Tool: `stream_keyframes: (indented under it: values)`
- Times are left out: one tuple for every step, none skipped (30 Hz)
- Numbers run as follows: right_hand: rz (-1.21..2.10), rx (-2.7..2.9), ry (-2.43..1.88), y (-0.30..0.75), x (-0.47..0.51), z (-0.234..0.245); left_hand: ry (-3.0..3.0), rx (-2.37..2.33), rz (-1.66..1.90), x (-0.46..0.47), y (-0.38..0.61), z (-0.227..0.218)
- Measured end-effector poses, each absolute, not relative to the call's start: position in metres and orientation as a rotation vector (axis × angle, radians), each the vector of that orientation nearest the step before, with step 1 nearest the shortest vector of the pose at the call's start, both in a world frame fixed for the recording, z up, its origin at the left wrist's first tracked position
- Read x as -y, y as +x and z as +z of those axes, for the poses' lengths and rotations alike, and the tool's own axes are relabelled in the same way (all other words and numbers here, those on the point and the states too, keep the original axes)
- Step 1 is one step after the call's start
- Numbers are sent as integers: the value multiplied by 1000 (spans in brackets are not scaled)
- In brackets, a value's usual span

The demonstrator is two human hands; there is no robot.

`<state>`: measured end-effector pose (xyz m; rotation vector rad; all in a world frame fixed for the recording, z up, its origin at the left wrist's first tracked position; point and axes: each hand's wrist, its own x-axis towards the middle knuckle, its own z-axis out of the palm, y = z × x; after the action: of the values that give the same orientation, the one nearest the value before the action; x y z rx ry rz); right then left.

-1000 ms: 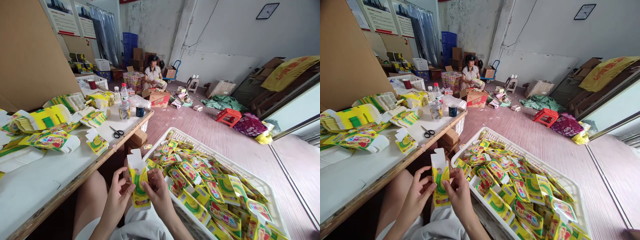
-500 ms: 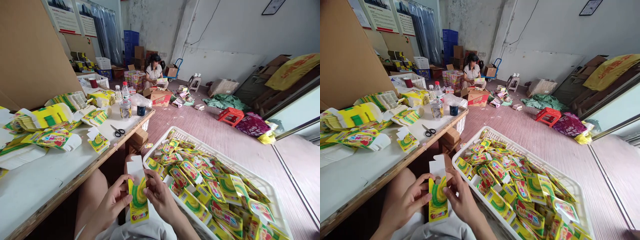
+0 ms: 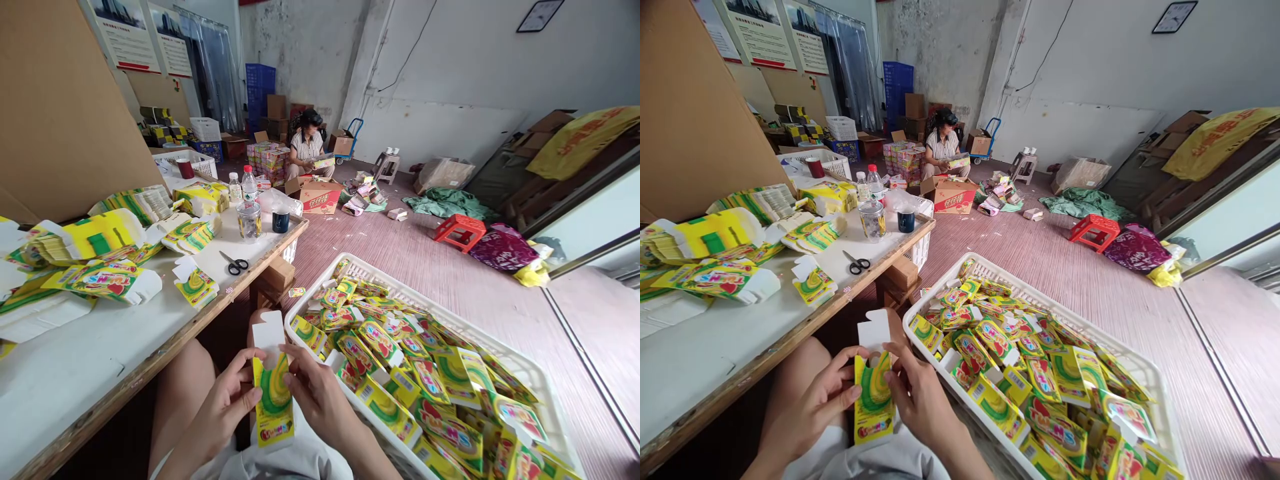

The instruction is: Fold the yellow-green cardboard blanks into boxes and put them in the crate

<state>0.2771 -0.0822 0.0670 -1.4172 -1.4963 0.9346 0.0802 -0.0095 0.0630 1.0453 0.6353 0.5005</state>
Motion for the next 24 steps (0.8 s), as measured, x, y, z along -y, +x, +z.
stream_keyframes:
  values:
    - [930,1499,-1414,278,82,67,1050,-640,498,10,80,63]
    - [931,1491,-1405,278,82,67,1050,-638,493,10,80,64]
    - [936,1475,-1391,279,82,67,1043,-630,485,11,81,65]
    - [945,1459,-1373,280,82,68,1032,-619,478,12,82,66]
    - [950,1446,-1355,281,82,68,1019,-610,474,14,82,66]
    - [946,1436,-1342,281,82,69,1005,-602,474,14,83,66]
    - [932,1431,-1337,282,82,70,994,-594,474,15,84,65]
    - [912,1429,-1335,281,82,70,985,-587,473,15,85,65]
    - [894,1417,-1335,281,82,70,982,-579,469,15,86,64]
    - [879,1382,-1332,280,81,70,986,-572,462,15,86,63]
    - [871,1326,-1320,280,81,69,996,-569,458,14,87,63]
    - [871,1253,-1300,279,80,68,1013,-575,463,13,88,64]
    - [869,1169,-1282,280,79,67,1039,-590,474,12,89,65]
    - [868,1091,-1270,281,78,67,1076,-616,492,11,90,67]
    - [879,1038,-1264,283,76,66,1125,-651,510,10,91,69]
    - [913,1021,-1264,285,75,66,1182,-691,525,10,92,70]
    - [968,1037,-1272,287,74,66,1243,-730,536,10,93,70]
    - [1030,1078,-1287,289,74,66,1306,-763,539,11,93,70]
    - [1085,1134,-1307,291,73,65,1362,-789,541,12,94,68]
    - [1114,1193,-1340,292,73,65,1409,-801,541,13,94,66]
    - [1105,1244,-1391,292,73,64,1446,-802,537,14,94,63]
    - [1060,1284,-1455,292,72,63,1476,-797,531,15,95,61]
    - [997,1311,-1518,291,72,62,1499,-790,524,16,95,58]
    - [935,1330,-1569,290,72,61,1511,-780,519,17,95,57]
